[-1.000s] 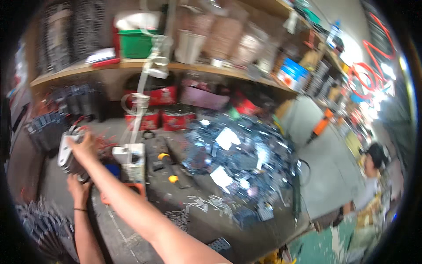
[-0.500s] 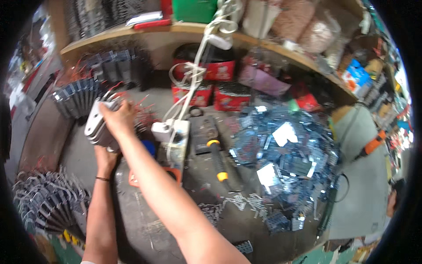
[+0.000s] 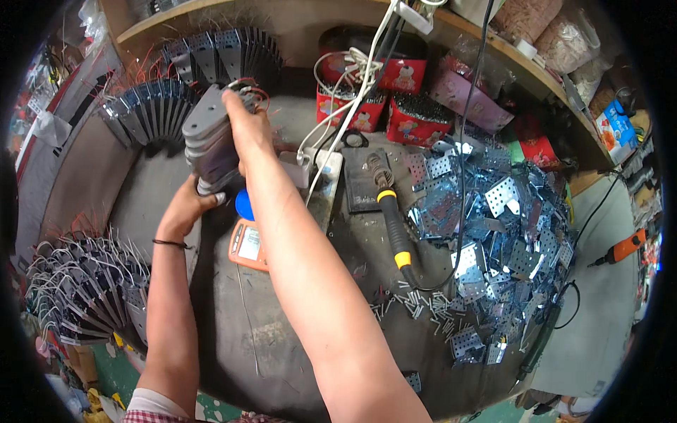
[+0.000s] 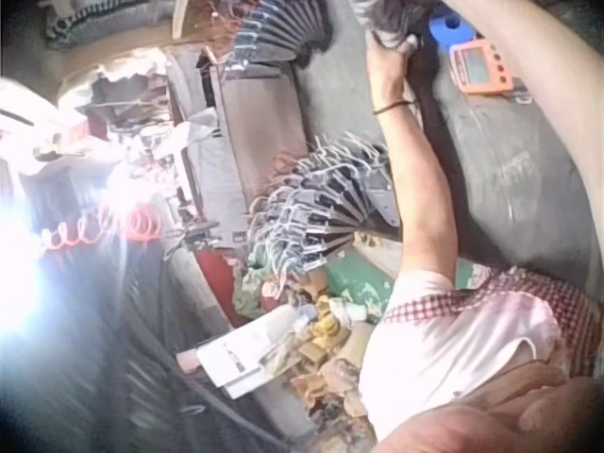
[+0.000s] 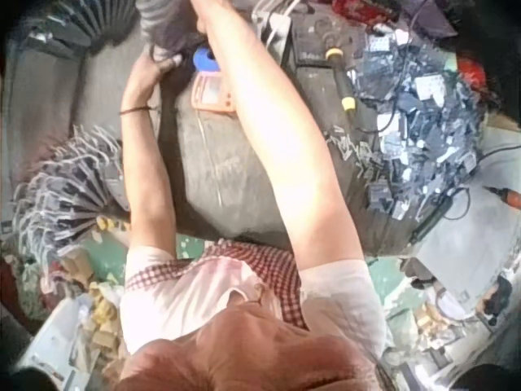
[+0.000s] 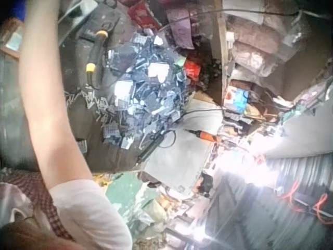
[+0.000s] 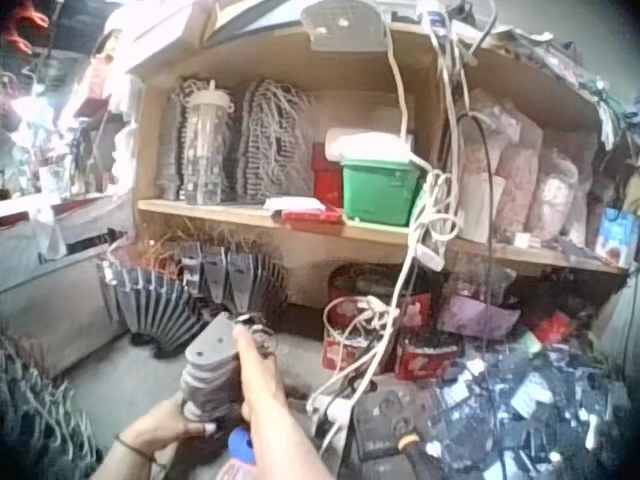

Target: The person assembles metal bracket components by inserting wires and perforated plates, fastening screws with an electric screwdriver, and handling the assembled units.

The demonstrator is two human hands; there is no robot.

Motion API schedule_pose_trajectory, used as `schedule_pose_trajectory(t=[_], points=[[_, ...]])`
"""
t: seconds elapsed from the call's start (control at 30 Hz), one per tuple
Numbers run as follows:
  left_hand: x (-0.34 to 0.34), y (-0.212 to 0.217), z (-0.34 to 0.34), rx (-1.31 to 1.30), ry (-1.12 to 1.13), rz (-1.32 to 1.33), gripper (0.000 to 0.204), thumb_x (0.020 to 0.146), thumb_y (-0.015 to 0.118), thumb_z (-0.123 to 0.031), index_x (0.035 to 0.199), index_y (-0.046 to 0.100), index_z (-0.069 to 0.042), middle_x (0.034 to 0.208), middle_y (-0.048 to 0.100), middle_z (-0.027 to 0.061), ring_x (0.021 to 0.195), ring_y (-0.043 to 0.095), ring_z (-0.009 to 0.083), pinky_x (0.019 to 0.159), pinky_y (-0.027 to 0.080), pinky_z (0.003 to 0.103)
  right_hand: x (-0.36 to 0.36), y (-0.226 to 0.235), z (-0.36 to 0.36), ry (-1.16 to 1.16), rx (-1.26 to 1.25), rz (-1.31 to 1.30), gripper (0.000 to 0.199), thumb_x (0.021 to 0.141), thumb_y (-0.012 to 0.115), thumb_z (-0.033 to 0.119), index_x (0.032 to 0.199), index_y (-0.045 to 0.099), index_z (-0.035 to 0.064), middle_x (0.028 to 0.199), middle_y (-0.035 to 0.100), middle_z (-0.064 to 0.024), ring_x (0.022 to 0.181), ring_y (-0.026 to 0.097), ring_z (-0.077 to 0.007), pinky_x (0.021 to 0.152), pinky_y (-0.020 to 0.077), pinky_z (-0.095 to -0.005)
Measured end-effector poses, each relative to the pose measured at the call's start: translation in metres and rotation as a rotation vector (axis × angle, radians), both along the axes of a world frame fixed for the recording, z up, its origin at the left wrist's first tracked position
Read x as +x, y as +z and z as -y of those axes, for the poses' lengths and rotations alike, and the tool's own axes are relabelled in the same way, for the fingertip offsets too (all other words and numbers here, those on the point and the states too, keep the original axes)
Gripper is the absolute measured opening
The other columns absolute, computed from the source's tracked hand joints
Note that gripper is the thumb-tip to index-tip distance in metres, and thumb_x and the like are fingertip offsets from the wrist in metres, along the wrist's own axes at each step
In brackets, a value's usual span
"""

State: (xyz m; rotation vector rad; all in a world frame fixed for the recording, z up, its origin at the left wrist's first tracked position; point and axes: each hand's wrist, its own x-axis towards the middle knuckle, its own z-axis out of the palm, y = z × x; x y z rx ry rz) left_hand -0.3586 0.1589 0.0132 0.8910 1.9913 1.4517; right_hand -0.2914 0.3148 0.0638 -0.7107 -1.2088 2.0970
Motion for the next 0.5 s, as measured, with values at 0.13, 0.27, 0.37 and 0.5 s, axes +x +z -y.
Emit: schedule_pose_trajectory(t=[0.13, 0.27, 0.37, 0.5], points=[[0.004, 0.002, -0.005, 0.033, -0.013, 0.048, 0.053, 0.070, 0.070, -0.011, 0.116, 0.049, 0.002, 0.103, 0.061, 0.0086, 0.092, 0.056, 0.0158, 0.082, 0.043, 0.027, 0.005, -0.002, -0.001, 0.065, -0.090, -0.104, 0.084, 0.072, 0.061, 0.051, 0.128, 0.035, -0.0055, 0.126, 0.044, -0.0226, 0.114, 0.045, -0.0280, 0.095, 0.0355, -0.0361], [0.028, 0.005, -0.008, 0.073, 0.176, -0.027, 0.042, 0.071, 0.067, -0.011, 0.109, 0.055, 0.002, 0.094, 0.062, 0.0067, 0.084, 0.056, 0.0128, 0.076, 0.044, 0.025, 0.014, -0.007, 0.004, 0.052, -0.033, -0.172, 0.081, 0.073, 0.062, 0.050, 0.128, 0.035, -0.0026, 0.124, 0.045, -0.0205, 0.112, 0.046, -0.0261, 0.094, 0.0354, -0.0357], [0.024, -0.010, 0.004, 0.185, 0.219, -0.028, 0.039, 0.071, 0.063, -0.007, 0.109, 0.055, 0.001, 0.094, 0.062, 0.0059, 0.083, 0.056, 0.0119, 0.075, 0.044, 0.025, 0.021, -0.002, 0.027, 0.099, -0.043, -0.228, 0.077, 0.074, 0.062, 0.049, 0.128, 0.036, -0.0003, 0.118, 0.048, -0.0179, 0.107, 0.048, -0.0248, 0.091, 0.0371, -0.0343], [0.037, 0.009, 0.022, 0.244, 0.257, 0.010, 0.040, 0.072, 0.059, -0.002, 0.111, 0.053, 0.001, 0.097, 0.061, 0.0054, 0.087, 0.056, 0.0127, 0.077, 0.043, 0.025, 0.024, 0.015, 0.045, 0.074, 0.037, -0.238, 0.077, 0.074, 0.063, 0.049, 0.128, 0.036, 0.0006, 0.117, 0.049, -0.0180, 0.107, 0.049, -0.0246, 0.091, 0.0374, -0.0339]])
